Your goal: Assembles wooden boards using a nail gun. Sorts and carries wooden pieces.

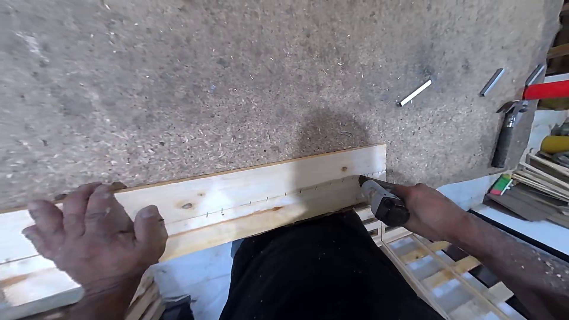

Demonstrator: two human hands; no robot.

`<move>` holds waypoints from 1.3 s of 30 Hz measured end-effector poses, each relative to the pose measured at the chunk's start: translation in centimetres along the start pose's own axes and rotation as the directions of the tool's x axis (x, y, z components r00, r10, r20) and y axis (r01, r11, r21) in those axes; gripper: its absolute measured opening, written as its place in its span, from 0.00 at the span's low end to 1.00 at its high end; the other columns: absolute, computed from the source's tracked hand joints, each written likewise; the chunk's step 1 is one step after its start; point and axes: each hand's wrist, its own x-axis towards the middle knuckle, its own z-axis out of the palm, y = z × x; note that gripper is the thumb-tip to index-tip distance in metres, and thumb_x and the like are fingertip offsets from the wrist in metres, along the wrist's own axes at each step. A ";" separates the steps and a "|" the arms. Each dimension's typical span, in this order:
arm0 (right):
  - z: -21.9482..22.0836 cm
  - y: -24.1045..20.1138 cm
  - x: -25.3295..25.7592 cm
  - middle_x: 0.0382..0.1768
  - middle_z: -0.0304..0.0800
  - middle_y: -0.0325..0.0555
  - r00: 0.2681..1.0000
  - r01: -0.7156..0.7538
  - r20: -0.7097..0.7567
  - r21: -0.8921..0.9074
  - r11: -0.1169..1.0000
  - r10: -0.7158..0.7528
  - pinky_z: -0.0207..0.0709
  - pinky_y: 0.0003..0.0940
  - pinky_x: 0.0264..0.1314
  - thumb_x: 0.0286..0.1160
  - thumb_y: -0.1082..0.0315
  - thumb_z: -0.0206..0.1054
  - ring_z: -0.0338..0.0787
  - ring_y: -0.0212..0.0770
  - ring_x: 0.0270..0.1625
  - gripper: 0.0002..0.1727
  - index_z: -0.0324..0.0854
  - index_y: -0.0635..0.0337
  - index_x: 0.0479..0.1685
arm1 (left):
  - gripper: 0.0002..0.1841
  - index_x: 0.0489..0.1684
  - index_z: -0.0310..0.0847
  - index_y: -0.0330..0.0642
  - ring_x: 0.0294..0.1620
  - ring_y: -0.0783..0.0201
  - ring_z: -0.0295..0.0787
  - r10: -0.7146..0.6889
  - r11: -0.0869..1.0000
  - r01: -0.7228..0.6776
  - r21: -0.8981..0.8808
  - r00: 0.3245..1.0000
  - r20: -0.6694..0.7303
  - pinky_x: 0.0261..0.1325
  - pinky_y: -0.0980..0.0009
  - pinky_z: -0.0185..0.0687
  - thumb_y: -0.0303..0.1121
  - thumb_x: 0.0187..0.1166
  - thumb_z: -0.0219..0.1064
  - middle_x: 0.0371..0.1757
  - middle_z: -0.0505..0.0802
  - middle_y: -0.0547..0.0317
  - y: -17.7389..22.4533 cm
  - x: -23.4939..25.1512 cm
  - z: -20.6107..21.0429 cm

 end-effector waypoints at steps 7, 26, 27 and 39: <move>0.2 -0.8 -0.8 0.34 0.91 0.42 0.997 -0.066 -0.022 0.057 0.996 0.068 0.87 0.55 0.45 0.65 0.39 0.77 0.93 0.46 0.41 0.24 0.86 0.46 0.50 | 0.37 0.90 0.62 0.46 0.95 0.33 0.44 0.008 1.000 -0.007 -0.015 0.999 0.046 0.89 0.29 0.34 0.58 0.87 0.39 0.92 0.66 0.44 2.7 0.7 -2.0; 0.2 -34.7 0.3 0.41 0.90 0.50 0.936 0.301 0.214 -0.066 0.951 -0.281 0.84 0.59 0.45 0.71 0.38 0.65 0.92 0.55 0.48 0.29 0.79 0.53 0.56 | 0.24 0.80 0.77 0.48 0.94 0.48 0.54 -0.026 0.986 0.002 -0.168 0.990 -0.139 0.93 0.38 0.40 0.35 0.89 0.45 0.86 0.77 0.60 1.9 0.5 -1.9; 0.2 -35.2 0.3 0.42 0.90 0.50 0.935 0.299 0.217 -0.064 0.952 -0.279 0.84 0.60 0.46 0.71 0.38 0.66 0.92 0.55 0.48 0.29 0.79 0.53 0.57 | 0.24 0.79 0.77 0.47 0.94 0.47 0.55 -0.026 0.985 0.002 -0.170 0.990 -0.141 0.93 0.37 0.41 0.34 0.89 0.45 0.85 0.78 0.59 1.9 0.6 -1.9; 0.9 -34.3 -0.2 0.41 0.89 0.49 0.964 0.190 0.203 -0.067 0.979 -0.173 0.84 0.57 0.46 0.69 0.39 0.66 0.92 0.53 0.47 0.29 0.77 0.54 0.57 | 0.24 0.81 0.76 0.50 0.94 0.50 0.55 -0.017 0.991 -0.003 -0.134 0.989 -0.148 0.93 0.39 0.41 0.35 0.89 0.45 0.86 0.77 0.61 1.8 0.6 -1.5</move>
